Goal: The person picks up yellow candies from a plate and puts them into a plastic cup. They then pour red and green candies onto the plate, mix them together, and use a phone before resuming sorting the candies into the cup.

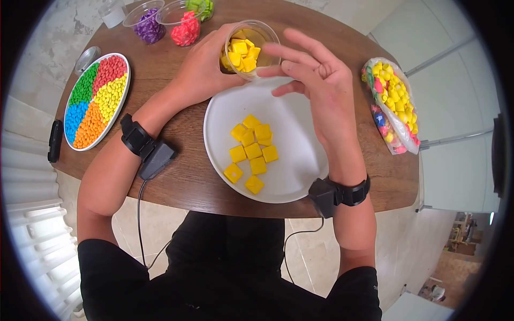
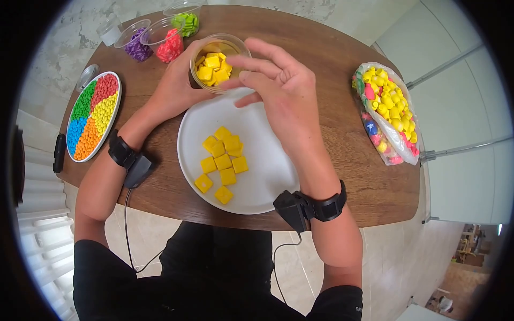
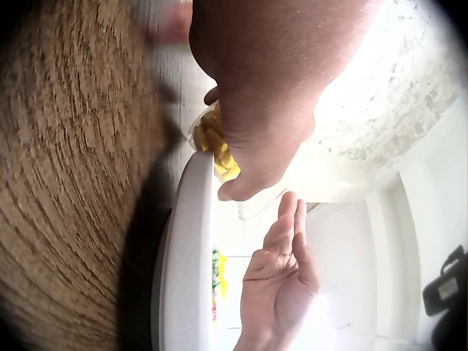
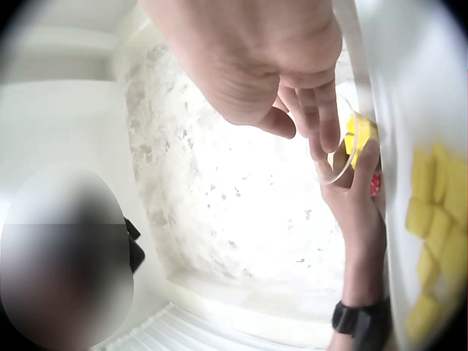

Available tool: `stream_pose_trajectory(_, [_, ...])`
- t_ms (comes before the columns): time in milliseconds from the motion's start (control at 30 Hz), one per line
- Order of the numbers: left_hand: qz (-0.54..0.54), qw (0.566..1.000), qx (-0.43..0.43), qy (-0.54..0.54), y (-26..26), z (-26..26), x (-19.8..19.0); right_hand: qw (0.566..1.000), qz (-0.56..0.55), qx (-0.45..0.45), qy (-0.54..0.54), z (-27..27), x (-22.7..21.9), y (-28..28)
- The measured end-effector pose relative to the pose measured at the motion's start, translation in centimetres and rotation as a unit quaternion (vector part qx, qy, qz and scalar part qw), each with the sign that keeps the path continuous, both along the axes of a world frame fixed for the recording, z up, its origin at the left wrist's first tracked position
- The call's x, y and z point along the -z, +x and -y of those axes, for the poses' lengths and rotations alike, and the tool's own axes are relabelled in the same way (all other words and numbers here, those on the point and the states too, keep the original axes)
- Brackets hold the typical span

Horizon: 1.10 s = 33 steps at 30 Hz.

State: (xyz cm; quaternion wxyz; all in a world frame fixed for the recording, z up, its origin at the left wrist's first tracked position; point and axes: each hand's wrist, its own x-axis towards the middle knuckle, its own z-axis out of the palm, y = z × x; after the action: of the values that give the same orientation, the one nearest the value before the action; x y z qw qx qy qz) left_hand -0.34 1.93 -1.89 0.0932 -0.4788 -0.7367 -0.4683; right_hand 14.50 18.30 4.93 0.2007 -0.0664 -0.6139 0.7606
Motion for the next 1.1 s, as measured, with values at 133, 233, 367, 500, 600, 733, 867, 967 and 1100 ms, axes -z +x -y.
stream_pose_trajectory(133, [-0.006,1.000,-0.005,0.001,0.1,0.0,0.0,0.973,0.075,-0.081,0.204,-1.7,0.8,0.5])
stream_pose_trajectory(233, [-0.012,1.000,-0.004,-0.001,0.1,0.0,0.0,0.943,0.143,-0.109,0.279,-1.3,1.2,0.8])
stream_pose_trajectory(367, [-0.008,1.000,-0.009,-0.004,0.1,0.0,0.0,0.878,0.155,-0.166,0.422,-1.1,1.9,1.1])
stream_pose_trajectory(500, [-0.007,1.000,-0.005,-0.002,0.1,0.0,0.0,0.849,0.182,-0.197,0.455,-0.5,1.5,1.4])
stream_pose_trajectory(600, [-0.005,1.000,-0.005,-0.004,0.1,0.0,0.0,0.832,0.197,-0.208,0.474,-0.4,1.1,1.6])
stream_pose_trajectory(733, [-0.008,1.000,-0.008,-0.006,0.0,0.1,0.0,0.830,0.179,-0.203,0.487,-0.5,1.3,1.8])
stream_pose_trajectory(867, [0.001,1.000,-0.002,-0.008,0.1,0.0,-0.1,0.846,0.153,-0.182,0.476,-0.7,1.4,1.6])
stream_pose_trajectory(967, [0.003,1.000,0.000,-0.005,0.0,0.0,0.0,0.870,0.120,-0.150,0.454,-1.1,1.6,1.4])
stream_pose_trajectory(1100, [-0.008,1.000,-0.002,-0.001,0.0,0.1,0.1,0.912,0.040,-0.069,0.402,-1.1,1.0,1.2])
